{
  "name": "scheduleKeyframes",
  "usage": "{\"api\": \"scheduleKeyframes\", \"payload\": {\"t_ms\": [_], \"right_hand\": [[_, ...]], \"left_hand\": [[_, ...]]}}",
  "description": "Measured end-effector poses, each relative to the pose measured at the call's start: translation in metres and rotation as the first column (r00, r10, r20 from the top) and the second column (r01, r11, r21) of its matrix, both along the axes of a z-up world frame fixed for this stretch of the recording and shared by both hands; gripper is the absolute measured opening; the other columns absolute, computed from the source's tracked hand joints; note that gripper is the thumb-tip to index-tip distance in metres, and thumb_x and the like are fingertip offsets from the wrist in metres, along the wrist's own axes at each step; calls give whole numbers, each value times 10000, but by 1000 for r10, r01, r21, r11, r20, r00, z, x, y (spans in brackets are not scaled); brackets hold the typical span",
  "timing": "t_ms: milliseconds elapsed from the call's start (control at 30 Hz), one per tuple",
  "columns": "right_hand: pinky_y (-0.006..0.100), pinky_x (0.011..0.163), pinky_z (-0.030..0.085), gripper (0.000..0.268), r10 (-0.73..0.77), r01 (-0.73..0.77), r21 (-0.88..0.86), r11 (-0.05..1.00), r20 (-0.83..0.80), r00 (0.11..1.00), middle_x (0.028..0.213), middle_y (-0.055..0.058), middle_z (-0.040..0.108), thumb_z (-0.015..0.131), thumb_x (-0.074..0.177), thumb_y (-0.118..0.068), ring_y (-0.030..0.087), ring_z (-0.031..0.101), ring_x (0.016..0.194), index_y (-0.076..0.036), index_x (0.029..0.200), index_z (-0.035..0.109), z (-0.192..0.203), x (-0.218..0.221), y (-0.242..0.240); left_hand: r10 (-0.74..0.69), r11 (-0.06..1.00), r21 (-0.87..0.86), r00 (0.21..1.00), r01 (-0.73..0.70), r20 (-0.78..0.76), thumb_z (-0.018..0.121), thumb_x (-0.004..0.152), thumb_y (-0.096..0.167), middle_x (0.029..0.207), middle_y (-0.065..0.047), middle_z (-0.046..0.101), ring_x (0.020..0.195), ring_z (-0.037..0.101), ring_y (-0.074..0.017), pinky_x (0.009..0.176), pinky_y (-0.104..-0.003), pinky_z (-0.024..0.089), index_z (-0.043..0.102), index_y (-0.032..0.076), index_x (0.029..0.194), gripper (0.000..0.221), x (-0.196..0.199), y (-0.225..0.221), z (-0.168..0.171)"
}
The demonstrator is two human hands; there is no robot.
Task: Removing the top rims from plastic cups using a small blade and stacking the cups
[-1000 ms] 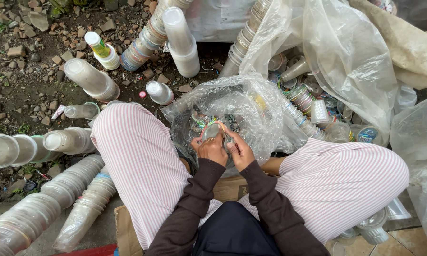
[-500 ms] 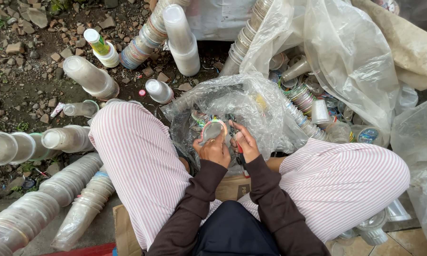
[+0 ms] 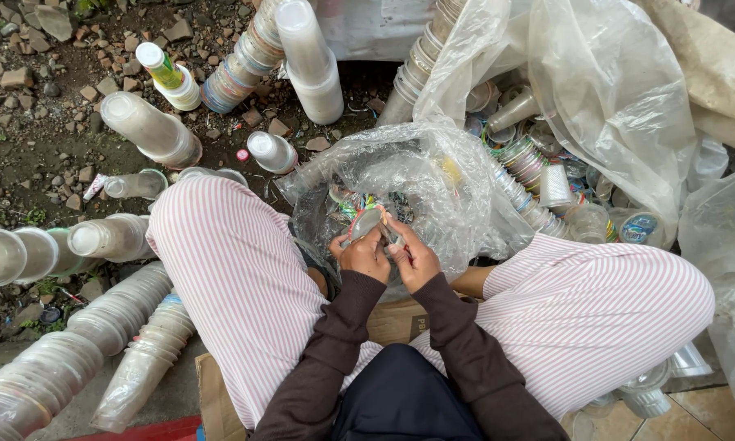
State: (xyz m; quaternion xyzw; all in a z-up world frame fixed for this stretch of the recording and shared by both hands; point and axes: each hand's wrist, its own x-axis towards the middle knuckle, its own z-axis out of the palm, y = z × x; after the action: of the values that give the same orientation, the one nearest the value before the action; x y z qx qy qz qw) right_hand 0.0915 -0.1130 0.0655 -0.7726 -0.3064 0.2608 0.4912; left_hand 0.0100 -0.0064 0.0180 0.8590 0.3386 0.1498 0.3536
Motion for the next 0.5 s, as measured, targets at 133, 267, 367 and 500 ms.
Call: {"api": "scheduleKeyframes", "payload": {"t_ms": [133, 267, 367, 500], "right_hand": [[518, 1022, 483, 438, -14, 13, 12, 1000, 21, 1000, 1387, 117, 646, 546, 1025, -291, 381, 605, 1243, -178, 1447, 570, -7, 2, -1], [541, 1013, 482, 360, -45, 45, -16, 999, 3, 999, 1356, 118, 667, 544, 1030, -287, 417, 592, 1242, -199, 1374, 603, -15, 1, 0], [537, 1000, 490, 299, -70, 70, -47, 996, -2, 998, 1304, 124, 693, 562, 1027, -290, 420, 612, 1213, -195, 1306, 614, -23, 6, 1], [479, 974, 512, 239, -104, 102, -83, 991, -20, 994, 1193, 79, 746, 576, 1023, -335, 357, 669, 1157, -258, 1242, 635, -6, 13, 5]], "left_hand": [[-21, 999, 43, 999, 22, -26, 637, 826, 68, 689, 31, 731, 706, 705, -197, 1095, -497, 253, 742, 240, 996, 264, 1, 0, 13], [-35, 993, 114, 999, 39, -37, 651, 806, 42, 696, 0, 738, 690, 707, -199, 1091, -508, 262, 740, 211, 1026, 291, 0, -2, 9], [-51, 981, 184, 997, 61, -56, 659, 785, -15, 737, -30, 763, 696, 708, -189, 1097, -520, 257, 754, 177, 1119, 397, -1, -7, 22], [-82, 961, 261, 996, 88, -33, 681, 718, -15, 844, -4, 785, 769, 717, -170, 1064, -548, 261, 729, 200, 1191, 522, -3, -10, 1]]}}
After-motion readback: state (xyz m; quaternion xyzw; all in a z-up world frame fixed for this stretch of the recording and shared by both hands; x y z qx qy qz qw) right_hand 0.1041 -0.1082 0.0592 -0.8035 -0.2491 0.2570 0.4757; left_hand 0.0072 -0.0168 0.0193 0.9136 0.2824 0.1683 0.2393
